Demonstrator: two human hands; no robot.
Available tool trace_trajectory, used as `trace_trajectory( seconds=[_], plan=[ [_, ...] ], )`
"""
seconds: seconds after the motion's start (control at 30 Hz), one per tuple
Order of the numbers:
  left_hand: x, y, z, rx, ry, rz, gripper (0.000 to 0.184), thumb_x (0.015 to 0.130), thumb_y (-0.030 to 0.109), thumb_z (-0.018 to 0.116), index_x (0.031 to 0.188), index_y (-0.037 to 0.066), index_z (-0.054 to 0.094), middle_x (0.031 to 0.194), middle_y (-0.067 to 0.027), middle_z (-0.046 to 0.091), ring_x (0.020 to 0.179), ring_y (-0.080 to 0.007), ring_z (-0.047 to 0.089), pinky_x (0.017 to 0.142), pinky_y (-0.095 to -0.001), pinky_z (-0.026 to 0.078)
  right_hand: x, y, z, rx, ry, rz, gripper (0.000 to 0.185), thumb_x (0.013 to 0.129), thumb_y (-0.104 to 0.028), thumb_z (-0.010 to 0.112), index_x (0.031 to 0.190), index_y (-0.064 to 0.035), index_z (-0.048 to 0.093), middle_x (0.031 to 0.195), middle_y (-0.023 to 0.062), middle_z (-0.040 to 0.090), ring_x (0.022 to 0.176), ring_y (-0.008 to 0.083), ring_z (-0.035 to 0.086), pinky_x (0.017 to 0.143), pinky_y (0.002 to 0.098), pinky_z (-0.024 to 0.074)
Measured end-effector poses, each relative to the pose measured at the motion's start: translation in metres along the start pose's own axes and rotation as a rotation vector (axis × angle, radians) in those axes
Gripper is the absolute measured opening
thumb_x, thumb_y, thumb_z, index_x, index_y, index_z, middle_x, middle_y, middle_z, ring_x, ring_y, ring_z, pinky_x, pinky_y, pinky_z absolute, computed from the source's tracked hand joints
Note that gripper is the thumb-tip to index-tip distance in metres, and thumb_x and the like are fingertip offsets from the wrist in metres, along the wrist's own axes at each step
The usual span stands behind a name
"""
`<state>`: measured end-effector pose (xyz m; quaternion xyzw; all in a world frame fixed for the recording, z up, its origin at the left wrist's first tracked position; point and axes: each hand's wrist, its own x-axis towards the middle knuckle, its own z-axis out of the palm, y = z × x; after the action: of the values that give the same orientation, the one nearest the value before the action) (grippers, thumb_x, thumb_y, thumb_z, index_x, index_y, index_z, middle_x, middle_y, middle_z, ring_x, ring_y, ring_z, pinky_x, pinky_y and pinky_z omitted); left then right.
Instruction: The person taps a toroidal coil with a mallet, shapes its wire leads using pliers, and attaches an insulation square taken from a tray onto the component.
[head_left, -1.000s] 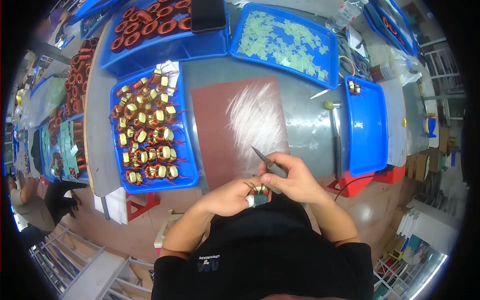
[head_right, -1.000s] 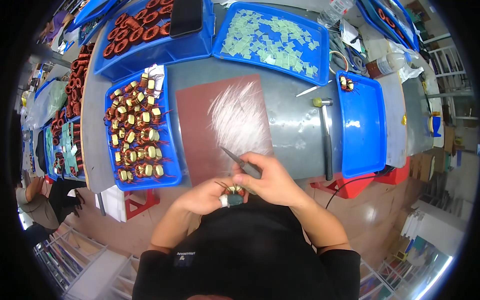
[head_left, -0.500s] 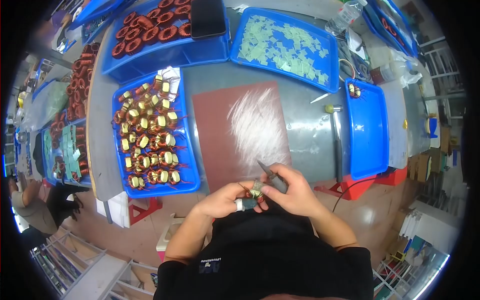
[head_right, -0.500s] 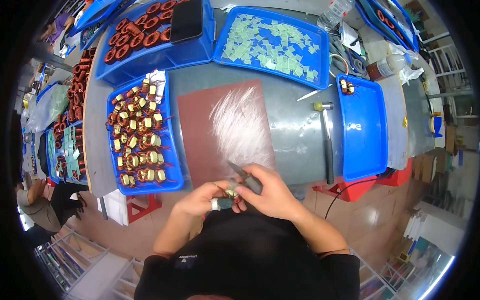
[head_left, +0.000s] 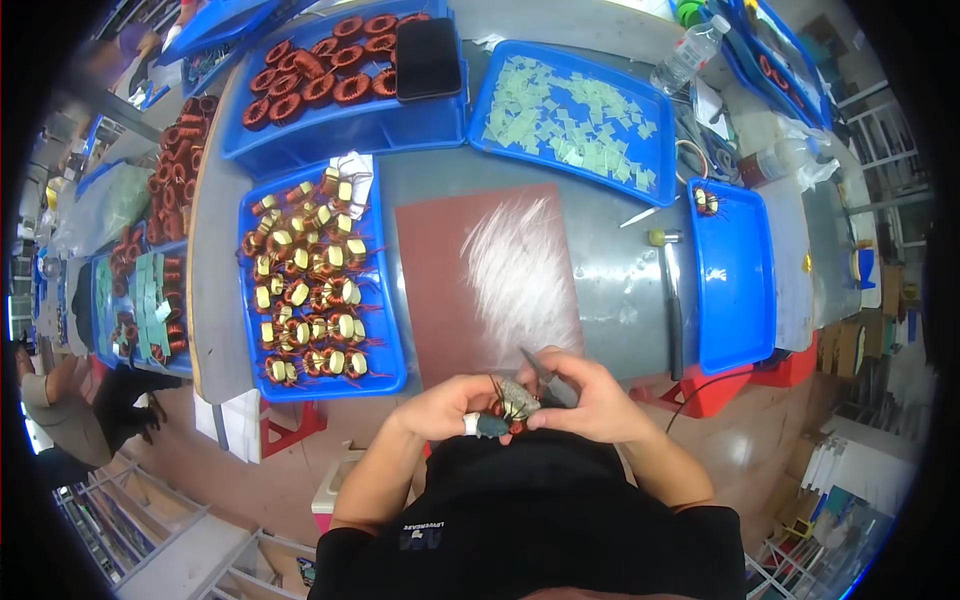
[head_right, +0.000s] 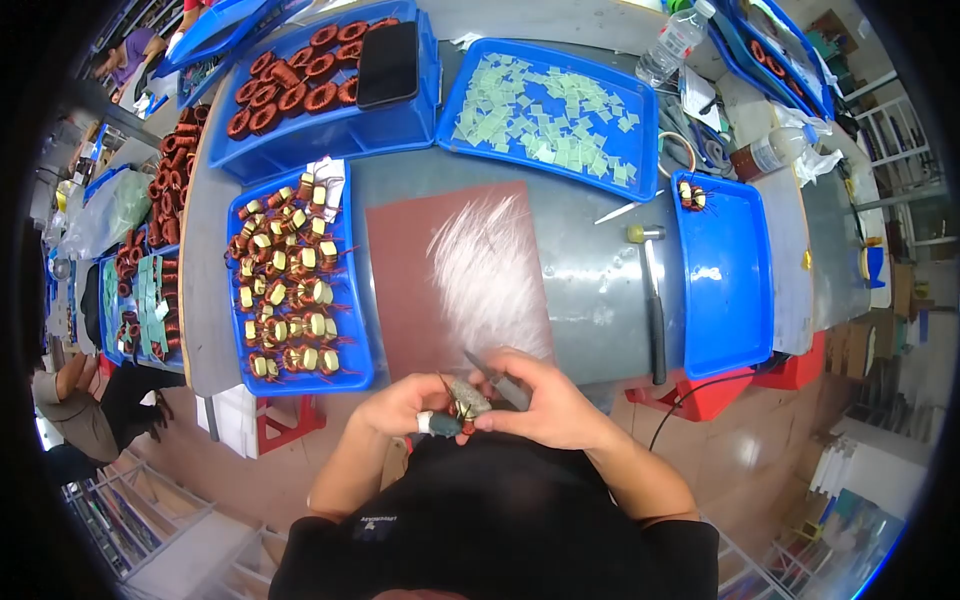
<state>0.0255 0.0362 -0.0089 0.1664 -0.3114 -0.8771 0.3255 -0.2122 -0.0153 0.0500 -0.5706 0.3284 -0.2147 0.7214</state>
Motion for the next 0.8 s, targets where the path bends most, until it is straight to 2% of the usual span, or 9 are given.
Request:
trace_trajectory(
  seconds=[0.13,0.27,0.37,0.43,0.47,0.57,0.63,0.67,0.8],
  plan=[
    [0.008,0.004,0.002,-0.079,0.091,0.070,0.053,0.090,0.007,0.071,0.136,-0.003,0.047,0.123,-0.0201,0.060,0.096,-0.0297,0.068,0.081,-0.0418,0.058,-0.002,-0.004,0.003,0.043,0.071,-0.002,0.045,0.078,0.003,0.080,0.118,0.0031,0.060,0.111,0.0075,0.056,0.101,0.0168,0.057,0.095,0.0326,0.0446],
    [0.012,-0.006,0.006,-0.141,0.318,0.122,0.062,0.089,0.005,0.071,0.140,0.002,0.035,0.123,-0.0227,0.060,0.098,-0.0326,0.070,0.081,-0.0387,0.059,0.000,-0.001,0.004,-0.064,0.253,-0.015,0.030,0.086,0.001,0.072,0.113,0.0027,0.059,0.107,0.0061,0.058,0.096,0.0120,0.059,0.090,0.0281,0.0475],
    [0.027,-0.013,0.034,0.361,0.596,0.328,0.058,0.087,0.003,0.074,0.136,0.001,0.042,0.125,-0.0193,0.062,0.106,-0.0296,0.068,0.087,-0.0369,0.056,0.003,0.003,0.009,-0.005,0.383,0.016,0.029,0.086,-0.002,0.074,0.111,0.0009,0.060,0.103,0.0036,0.060,0.094,0.0099,0.058,0.089,0.0264,0.0474],
    [0.033,-0.006,0.040,0.970,0.696,0.313,0.047,0.086,0.005,0.074,0.127,0.000,0.052,0.120,-0.0194,0.064,0.105,-0.0281,0.068,0.087,-0.0368,0.054,0.005,0.001,0.014,0.001,0.379,0.015,0.029,0.087,-0.002,0.074,0.111,0.0010,0.060,0.104,0.0034,0.060,0.095,0.0095,0.057,0.089,0.0262,0.0476],
    [0.036,-0.004,0.049,0.940,0.752,0.329,0.038,0.087,0.005,0.072,0.121,-0.002,0.058,0.114,-0.0188,0.066,0.105,-0.0285,0.068,0.086,-0.0363,0.054,0.005,0.001,0.016,0.014,0.373,0.018,0.028,0.087,-0.003,0.074,0.111,0.0011,0.060,0.104,0.0032,0.060,0.095,0.0091,0.057,0.089,0.0259,0.0479],
    [0.034,-0.016,0.035,0.838,0.671,0.300,0.038,0.092,0.004,0.067,0.127,-0.002,0.053,0.113,-0.0160,0.066,0.101,-0.0254,0.068,0.085,-0.0339,0.054,0.006,-0.009,0.015,0.028,0.357,-0.069,0.027,0.088,-0.002,0.070,0.113,0.0026,0.061,0.103,0.0058,0.061,0.098,0.0115,0.058,0.090,0.0284,0.0477],
    [0.037,-0.015,0.036,0.320,0.619,0.289,0.037,0.097,0.004,0.060,0.132,-0.002,0.048,0.115,-0.0128,0.064,0.096,-0.0201,0.067,0.084,-0.0312,0.054,0.002,-0.022,0.006,0.044,0.329,-0.065,0.022,0.091,-0.001,0.065,0.112,0.0049,0.064,0.104,0.0101,0.062,0.101,0.0158,0.059,0.094,0.0310,0.0462],
    [0.037,-0.013,0.036,0.289,0.593,0.309,0.037,0.100,0.005,0.057,0.134,-0.001,0.044,0.118,-0.0113,0.063,0.091,-0.0148,0.064,0.083,-0.0288,0.053,-0.002,-0.017,0.001,0.050,0.329,-0.061,0.022,0.091,-0.001,0.065,0.112,0.0049,0.064,0.104,0.0101,0.062,0.101,0.0158,0.059,0.094,0.0310,0.0462],
    [0.031,-0.007,0.030,0.240,0.548,0.299,0.038,0.100,0.005,0.056,0.135,-0.001,0.043,0.120,-0.0117,0.062,0.090,-0.0137,0.064,0.081,-0.0283,0.053,-0.012,-0.009,-0.016,-0.258,0.242,-0.016,0.028,0.091,-0.011,0.068,0.115,0.0033,0.065,0.102,0.0175,0.067,0.096,0.0280,0.065,0.086,0.0356,0.0488]
  ],
)
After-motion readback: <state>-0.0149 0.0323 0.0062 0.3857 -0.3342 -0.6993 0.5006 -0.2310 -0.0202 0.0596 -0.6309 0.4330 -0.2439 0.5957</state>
